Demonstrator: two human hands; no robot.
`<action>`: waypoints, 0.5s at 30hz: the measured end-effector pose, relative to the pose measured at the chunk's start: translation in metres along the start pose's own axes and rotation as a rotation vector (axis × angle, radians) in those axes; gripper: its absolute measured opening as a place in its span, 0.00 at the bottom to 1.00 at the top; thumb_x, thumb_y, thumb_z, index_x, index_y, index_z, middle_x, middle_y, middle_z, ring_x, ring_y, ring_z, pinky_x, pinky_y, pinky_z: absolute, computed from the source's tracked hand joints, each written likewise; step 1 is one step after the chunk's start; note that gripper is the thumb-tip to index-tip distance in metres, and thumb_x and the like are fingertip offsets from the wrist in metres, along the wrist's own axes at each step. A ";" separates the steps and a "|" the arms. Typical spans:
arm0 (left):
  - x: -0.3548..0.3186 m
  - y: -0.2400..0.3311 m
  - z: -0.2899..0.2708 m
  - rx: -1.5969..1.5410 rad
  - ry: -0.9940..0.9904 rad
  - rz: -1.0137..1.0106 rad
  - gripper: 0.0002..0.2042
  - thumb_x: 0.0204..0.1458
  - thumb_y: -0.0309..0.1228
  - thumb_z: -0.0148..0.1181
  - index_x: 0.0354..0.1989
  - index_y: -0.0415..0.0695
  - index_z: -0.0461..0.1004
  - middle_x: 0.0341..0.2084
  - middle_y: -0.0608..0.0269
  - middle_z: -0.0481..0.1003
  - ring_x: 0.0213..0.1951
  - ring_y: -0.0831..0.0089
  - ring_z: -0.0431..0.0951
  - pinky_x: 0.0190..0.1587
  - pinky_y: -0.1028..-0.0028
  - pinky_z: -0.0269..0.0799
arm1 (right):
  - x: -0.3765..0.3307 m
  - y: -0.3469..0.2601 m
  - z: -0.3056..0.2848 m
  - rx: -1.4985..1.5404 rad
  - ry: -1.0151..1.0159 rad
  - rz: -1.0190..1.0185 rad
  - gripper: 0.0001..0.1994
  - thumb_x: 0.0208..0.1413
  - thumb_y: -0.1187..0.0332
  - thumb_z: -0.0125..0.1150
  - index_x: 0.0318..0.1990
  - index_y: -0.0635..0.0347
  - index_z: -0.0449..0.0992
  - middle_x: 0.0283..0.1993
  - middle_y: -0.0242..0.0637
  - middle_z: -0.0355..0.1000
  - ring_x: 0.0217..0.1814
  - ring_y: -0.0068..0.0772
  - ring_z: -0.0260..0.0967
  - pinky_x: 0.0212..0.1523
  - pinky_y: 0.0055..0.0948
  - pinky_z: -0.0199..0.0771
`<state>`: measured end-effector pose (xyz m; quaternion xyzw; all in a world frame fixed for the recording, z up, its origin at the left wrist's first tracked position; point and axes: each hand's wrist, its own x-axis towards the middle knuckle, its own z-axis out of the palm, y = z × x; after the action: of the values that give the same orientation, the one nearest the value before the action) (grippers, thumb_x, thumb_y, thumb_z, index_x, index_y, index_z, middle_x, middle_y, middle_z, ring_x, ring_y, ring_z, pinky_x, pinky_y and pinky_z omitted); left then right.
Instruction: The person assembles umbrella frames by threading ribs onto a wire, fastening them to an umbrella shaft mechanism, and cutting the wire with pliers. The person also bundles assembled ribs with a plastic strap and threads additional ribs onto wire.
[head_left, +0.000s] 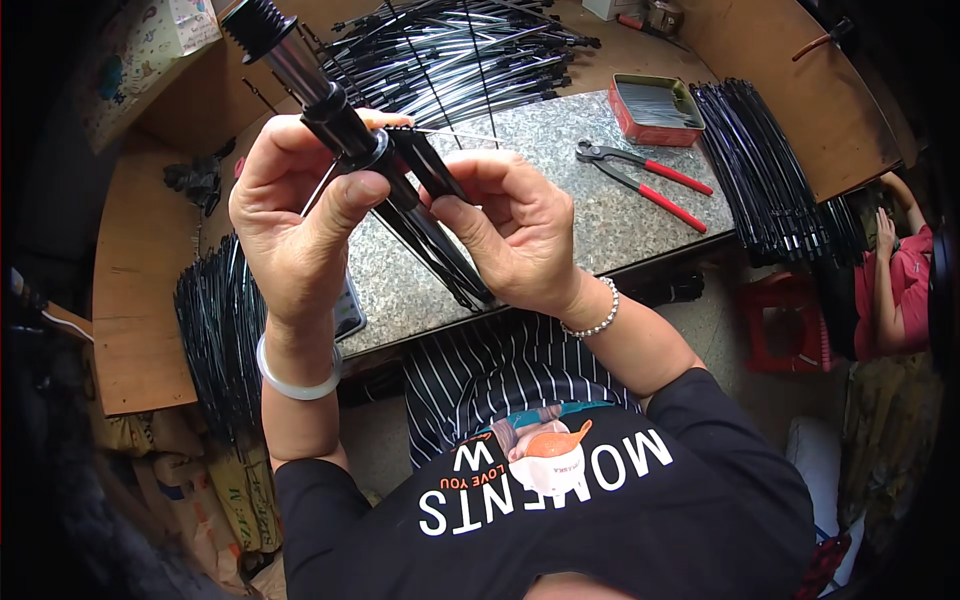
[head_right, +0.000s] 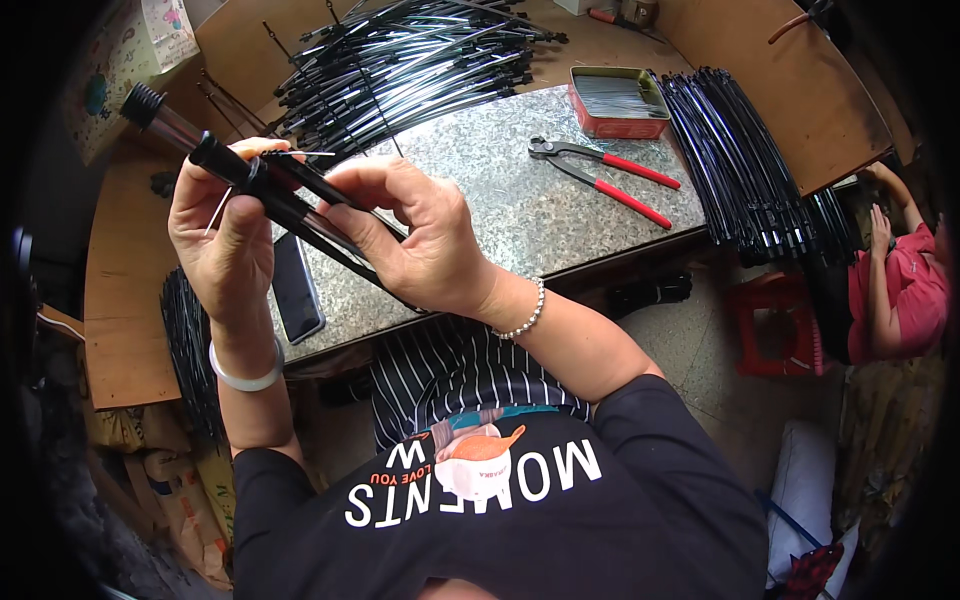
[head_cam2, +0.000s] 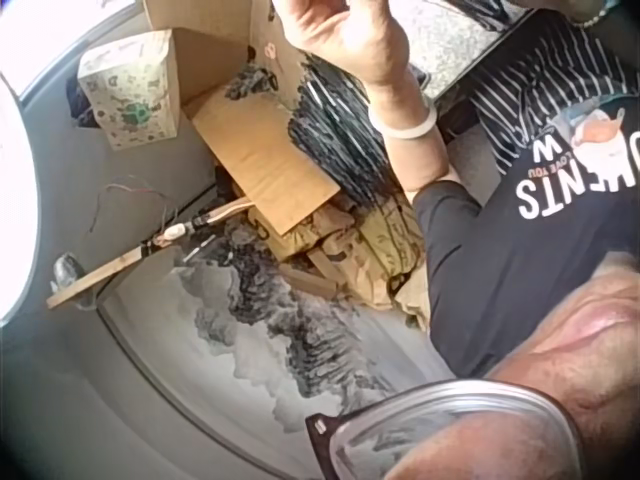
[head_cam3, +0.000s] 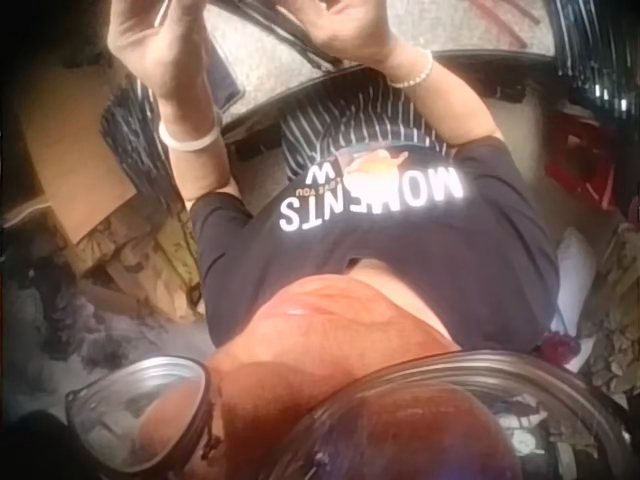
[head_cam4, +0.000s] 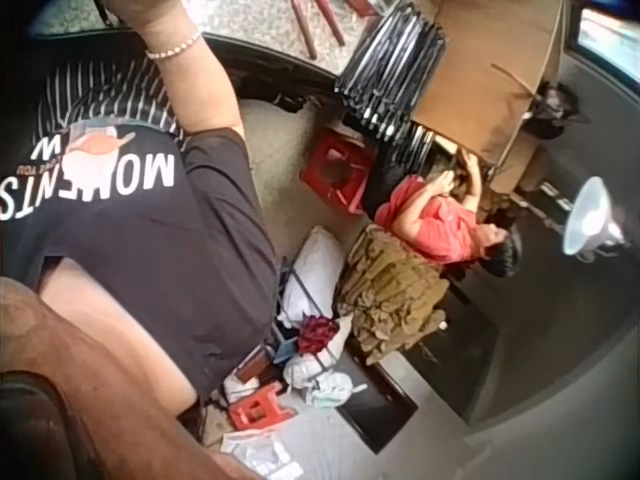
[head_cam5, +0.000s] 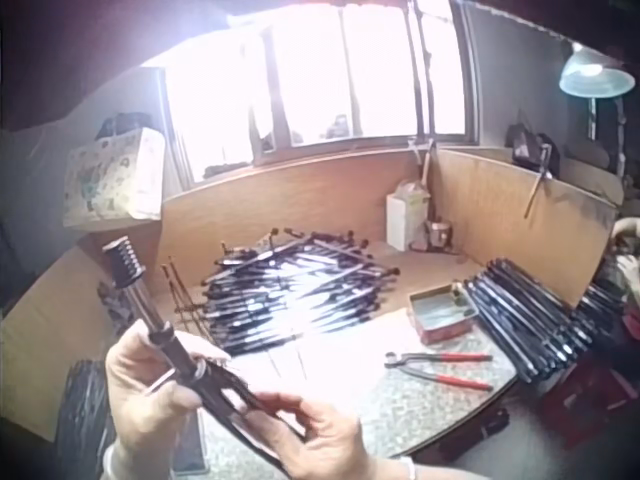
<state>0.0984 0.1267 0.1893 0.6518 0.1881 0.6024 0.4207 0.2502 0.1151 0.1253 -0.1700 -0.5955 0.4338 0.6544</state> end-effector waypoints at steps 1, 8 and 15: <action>0.000 0.000 0.000 -0.006 0.001 -0.005 0.14 0.43 0.22 0.65 0.37 0.38 0.68 0.36 0.52 0.75 0.40 0.66 0.76 0.43 0.71 0.74 | 0.000 0.001 0.000 -0.036 -0.001 -0.018 0.12 0.54 0.78 0.55 0.45 0.69 0.66 0.38 0.41 0.73 0.39 0.24 0.72 0.41 0.20 0.74; 0.001 0.000 0.001 -0.011 0.010 -0.001 0.14 0.42 0.20 0.65 0.37 0.38 0.68 0.35 0.51 0.75 0.40 0.64 0.76 0.44 0.70 0.73 | 0.001 0.005 0.000 -0.262 0.038 -0.249 0.12 0.51 0.80 0.57 0.44 0.72 0.70 0.37 0.41 0.73 0.36 0.24 0.72 0.35 0.20 0.74; 0.000 -0.001 0.002 -0.016 0.002 0.015 0.14 0.42 0.19 0.64 0.36 0.38 0.67 0.35 0.50 0.75 0.41 0.64 0.76 0.45 0.70 0.73 | 0.006 0.005 0.000 -0.417 0.105 -0.434 0.12 0.48 0.82 0.59 0.42 0.71 0.73 0.35 0.43 0.73 0.32 0.27 0.72 0.31 0.23 0.73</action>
<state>0.1004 0.1272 0.1884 0.6493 0.1788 0.6075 0.4211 0.2477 0.1227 0.1258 -0.1918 -0.6596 0.1429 0.7125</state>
